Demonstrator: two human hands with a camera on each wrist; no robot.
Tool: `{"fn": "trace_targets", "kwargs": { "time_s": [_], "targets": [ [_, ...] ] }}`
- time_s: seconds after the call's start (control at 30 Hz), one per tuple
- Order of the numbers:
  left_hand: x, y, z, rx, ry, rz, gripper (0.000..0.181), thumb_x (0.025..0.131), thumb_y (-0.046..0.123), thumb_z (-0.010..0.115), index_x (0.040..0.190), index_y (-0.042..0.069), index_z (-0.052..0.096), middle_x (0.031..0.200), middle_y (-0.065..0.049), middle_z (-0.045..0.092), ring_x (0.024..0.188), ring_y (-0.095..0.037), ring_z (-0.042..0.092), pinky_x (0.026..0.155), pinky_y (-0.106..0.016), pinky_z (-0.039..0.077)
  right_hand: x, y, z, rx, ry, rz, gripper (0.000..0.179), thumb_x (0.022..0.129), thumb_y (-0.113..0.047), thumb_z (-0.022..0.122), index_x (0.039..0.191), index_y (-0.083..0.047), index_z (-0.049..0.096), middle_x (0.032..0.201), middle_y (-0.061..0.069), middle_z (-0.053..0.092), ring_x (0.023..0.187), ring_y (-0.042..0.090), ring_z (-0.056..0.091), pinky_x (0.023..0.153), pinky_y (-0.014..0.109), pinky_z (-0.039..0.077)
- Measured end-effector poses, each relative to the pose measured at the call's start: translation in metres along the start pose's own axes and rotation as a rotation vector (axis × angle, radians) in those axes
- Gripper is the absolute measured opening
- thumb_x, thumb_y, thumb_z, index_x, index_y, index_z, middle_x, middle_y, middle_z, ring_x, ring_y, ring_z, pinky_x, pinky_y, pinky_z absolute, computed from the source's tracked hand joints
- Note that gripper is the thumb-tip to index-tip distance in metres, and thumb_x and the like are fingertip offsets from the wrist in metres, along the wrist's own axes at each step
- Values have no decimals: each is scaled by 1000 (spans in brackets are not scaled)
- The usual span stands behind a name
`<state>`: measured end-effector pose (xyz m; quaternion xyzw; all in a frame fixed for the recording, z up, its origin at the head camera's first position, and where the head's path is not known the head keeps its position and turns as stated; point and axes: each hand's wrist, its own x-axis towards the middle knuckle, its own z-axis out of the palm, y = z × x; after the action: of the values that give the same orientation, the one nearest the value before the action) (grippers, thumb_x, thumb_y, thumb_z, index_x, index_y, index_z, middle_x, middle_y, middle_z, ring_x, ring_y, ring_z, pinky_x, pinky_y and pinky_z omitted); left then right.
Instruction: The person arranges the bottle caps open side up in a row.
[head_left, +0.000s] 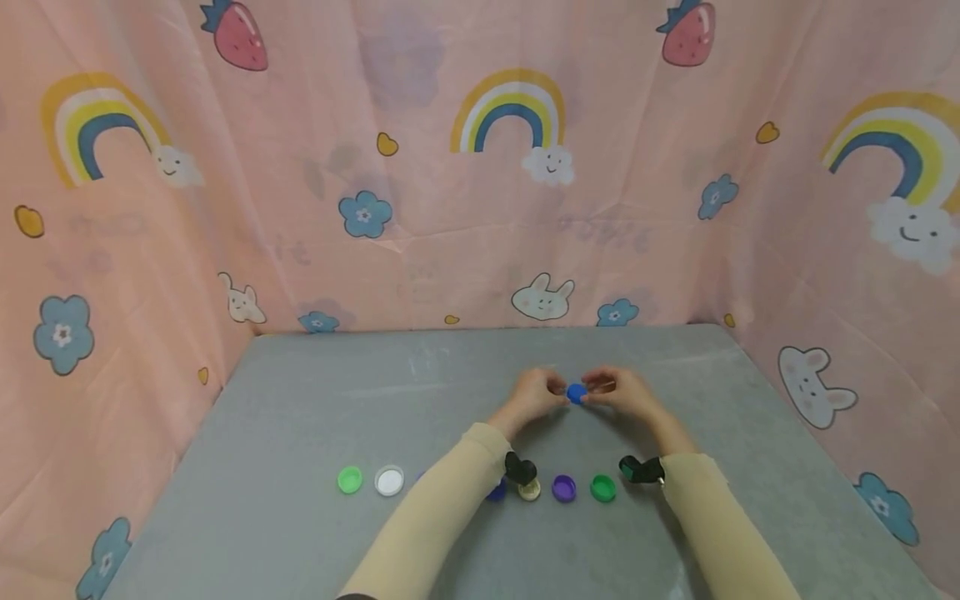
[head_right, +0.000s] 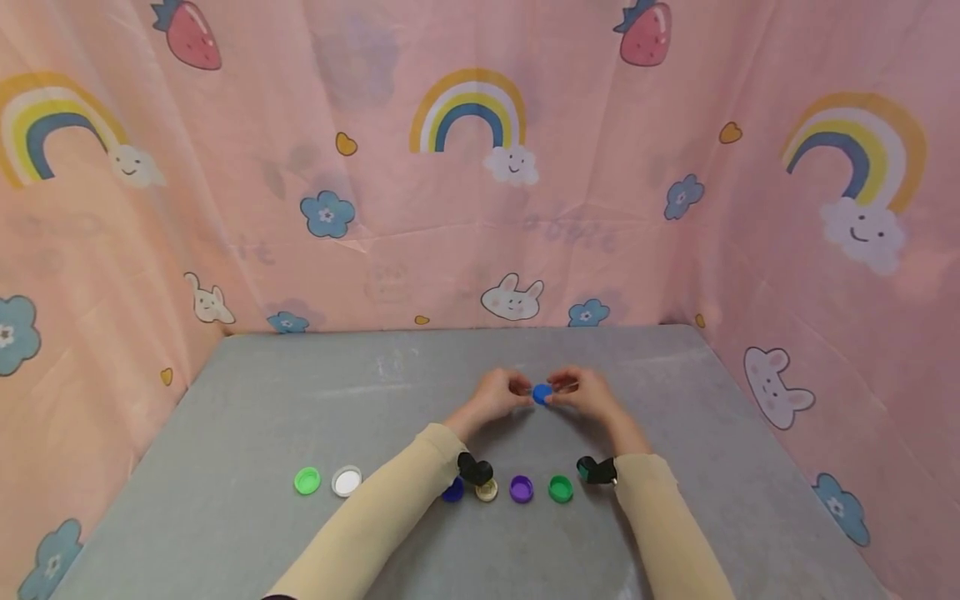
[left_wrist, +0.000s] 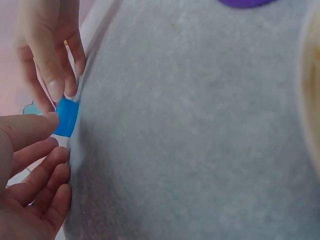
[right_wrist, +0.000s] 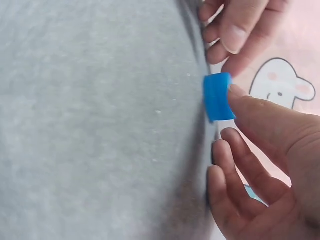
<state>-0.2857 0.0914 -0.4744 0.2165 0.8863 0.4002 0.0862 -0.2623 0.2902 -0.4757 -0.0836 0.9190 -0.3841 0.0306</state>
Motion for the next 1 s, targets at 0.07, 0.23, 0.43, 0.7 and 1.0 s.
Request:
{"fn": "trace_targets", "kwargs": {
  "time_s": [0.07, 0.23, 0.43, 0.7, 1.0],
  "targets": [
    [0, 0, 0, 16, -7, 7, 23, 83, 16, 73, 104, 6, 70, 90, -4, 69, 75, -9, 59, 60, -17, 46, 0, 0, 2, -5, -7, -4, 37, 84, -17, 73, 115, 1, 62, 111, 19, 65, 98, 33, 62, 86, 47, 50],
    [0, -2, 1, 31, -14, 22, 20, 84, 14, 72, 103, 6, 70, 91, -3, 69, 78, -10, 59, 66, -18, 46, 0, -2, 8, 12, -10, -4, 37, 84, -15, 72, 114, 3, 61, 109, 20, 65, 96, 30, 62, 84, 44, 51],
    [-1, -3, 2, 27, -17, 38, 21, 83, 13, 73, 102, 5, 70, 91, -4, 69, 79, -10, 60, 69, -19, 48, 0, -4, 11, -2, 8, 5, 35, 83, -14, 73, 113, 3, 62, 106, 20, 66, 94, 29, 62, 83, 44, 51],
    [-3, -4, 3, 2, -25, 22, 22, 84, 15, 72, 104, 6, 70, 90, -4, 68, 73, -8, 58, 61, -18, 47, 0, -6, 12, -32, 15, 13, 34, 84, -14, 72, 112, 1, 62, 103, 17, 66, 93, 29, 61, 81, 43, 51],
    [-7, 1, 0, -75, 44, 29, 16, 85, 16, 71, 99, 9, 69, 92, 0, 69, 79, -7, 60, 66, -18, 48, -7, -17, 7, -24, 18, -39, 33, 84, -15, 72, 111, 1, 61, 105, 18, 66, 94, 29, 65, 81, 43, 53]
  ]
}}
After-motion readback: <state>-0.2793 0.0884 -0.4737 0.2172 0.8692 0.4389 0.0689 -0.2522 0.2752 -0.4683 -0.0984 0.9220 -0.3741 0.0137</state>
